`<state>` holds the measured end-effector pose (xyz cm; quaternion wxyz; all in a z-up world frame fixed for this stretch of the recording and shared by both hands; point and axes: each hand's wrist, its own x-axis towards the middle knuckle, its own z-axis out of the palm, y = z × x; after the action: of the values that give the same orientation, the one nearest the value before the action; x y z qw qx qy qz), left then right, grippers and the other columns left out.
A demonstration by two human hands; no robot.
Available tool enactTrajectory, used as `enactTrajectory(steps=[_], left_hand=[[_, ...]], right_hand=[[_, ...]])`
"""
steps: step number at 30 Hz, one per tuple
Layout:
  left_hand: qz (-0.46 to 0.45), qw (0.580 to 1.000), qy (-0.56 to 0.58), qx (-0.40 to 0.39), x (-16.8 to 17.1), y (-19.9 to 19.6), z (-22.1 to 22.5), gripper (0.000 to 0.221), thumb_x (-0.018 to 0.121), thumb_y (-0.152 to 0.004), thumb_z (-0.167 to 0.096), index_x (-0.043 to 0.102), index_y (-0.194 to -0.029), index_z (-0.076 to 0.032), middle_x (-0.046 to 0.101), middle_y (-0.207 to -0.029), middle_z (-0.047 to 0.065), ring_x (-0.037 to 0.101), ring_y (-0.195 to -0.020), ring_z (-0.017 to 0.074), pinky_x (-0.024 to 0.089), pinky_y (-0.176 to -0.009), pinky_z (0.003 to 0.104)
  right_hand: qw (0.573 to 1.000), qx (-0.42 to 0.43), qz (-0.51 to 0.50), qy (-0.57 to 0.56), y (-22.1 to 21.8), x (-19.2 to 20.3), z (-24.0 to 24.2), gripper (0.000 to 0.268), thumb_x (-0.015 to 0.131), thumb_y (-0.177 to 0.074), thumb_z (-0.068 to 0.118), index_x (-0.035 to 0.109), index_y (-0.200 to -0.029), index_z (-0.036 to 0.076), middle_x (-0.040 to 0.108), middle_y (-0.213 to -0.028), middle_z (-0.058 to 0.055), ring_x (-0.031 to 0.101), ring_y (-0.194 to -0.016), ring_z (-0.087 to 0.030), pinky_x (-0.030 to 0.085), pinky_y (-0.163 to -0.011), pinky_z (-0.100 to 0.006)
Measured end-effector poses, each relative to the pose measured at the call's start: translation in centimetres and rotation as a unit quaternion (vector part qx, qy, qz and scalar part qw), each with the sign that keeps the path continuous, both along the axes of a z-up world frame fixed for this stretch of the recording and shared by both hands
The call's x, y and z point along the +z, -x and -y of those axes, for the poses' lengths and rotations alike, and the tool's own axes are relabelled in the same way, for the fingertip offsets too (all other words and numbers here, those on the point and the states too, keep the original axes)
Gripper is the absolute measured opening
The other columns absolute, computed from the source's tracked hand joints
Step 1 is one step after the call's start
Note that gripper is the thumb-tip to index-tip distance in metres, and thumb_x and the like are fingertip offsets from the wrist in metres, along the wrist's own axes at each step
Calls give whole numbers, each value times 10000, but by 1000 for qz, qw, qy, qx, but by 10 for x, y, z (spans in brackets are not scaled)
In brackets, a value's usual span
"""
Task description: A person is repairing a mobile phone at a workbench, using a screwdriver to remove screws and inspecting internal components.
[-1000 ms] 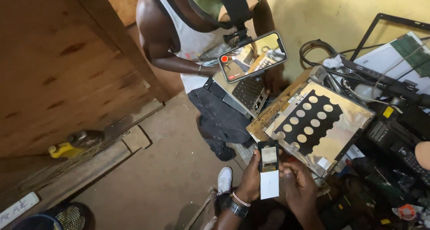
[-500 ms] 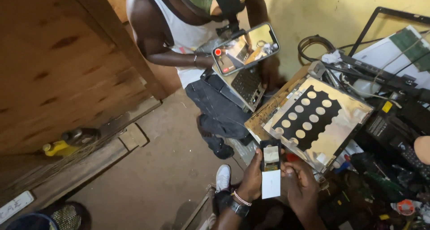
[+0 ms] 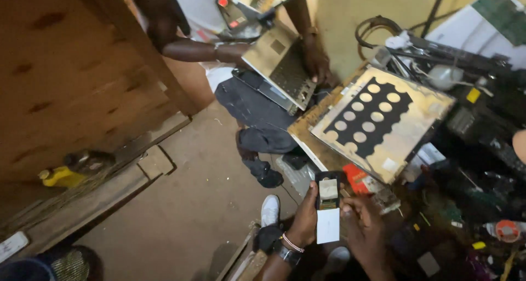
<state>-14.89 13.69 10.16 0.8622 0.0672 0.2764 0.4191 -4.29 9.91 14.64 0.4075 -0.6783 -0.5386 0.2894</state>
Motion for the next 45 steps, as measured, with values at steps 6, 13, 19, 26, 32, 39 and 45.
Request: enactTrajectory(steps=[6,13,19,26,32,39,45], left_hand=[[-10,1000,-6,11,-41,-40,73,508,333,-879,-488,562,-1110,-97,636,-881,103,616,-690,184,510,-589,282],[96,994,30,-50,-77,-80,209,646,331,-862,-586,590,-1058,-28,644,-904,116,624,-755,224,511,-638,335],[227,959,23,-169,-96,-111,269,619,379,-869,-585,567,-1080,-34,636,-961,129,629,-812,224,506,-724,311],[229,922,7,-312,-109,-156,233,692,328,-858,-634,495,-1174,-42,620,-918,213,633,-751,299,519,-678,379],[219,919,-49,-323,-122,-164,169,778,267,-825,-651,427,-1239,-12,615,-934,191,628,-785,269,504,-703,345],[240,920,2,-309,-123,-161,144,783,311,-823,-646,427,-1235,11,611,-938,207,630,-795,287,511,-723,369],[210,936,-36,-279,-119,-156,129,762,333,-826,-636,429,-1237,-1,611,-912,196,626,-767,288,506,-707,377]], right_hand=[[994,44,96,-34,-42,-33,70,221,450,-838,235,592,-833,66,598,-772,-49,560,-757,-176,412,-720,-282],[987,60,137,-60,-72,-37,212,259,415,-870,259,587,-839,67,597,-814,-70,559,-773,-213,396,-689,-311],[994,-33,97,-27,-104,-51,302,244,474,-834,230,602,-931,46,589,-877,-95,598,-806,-199,449,-695,-290],[985,-154,73,-16,-178,-91,311,291,485,-820,283,615,-945,56,618,-934,-83,567,-884,-199,417,-777,-310],[948,-300,109,-21,-261,-126,254,179,489,-925,165,613,-945,37,611,-807,-68,565,-720,-159,429,-671,-274],[911,-330,248,-15,-270,-155,206,311,537,-987,229,531,-736,46,471,-664,-63,441,-640,-207,330,-593,-374],[927,-320,186,69,-252,-141,191,312,609,-906,309,552,-721,63,540,-621,-45,493,-565,-174,338,-517,-347]])
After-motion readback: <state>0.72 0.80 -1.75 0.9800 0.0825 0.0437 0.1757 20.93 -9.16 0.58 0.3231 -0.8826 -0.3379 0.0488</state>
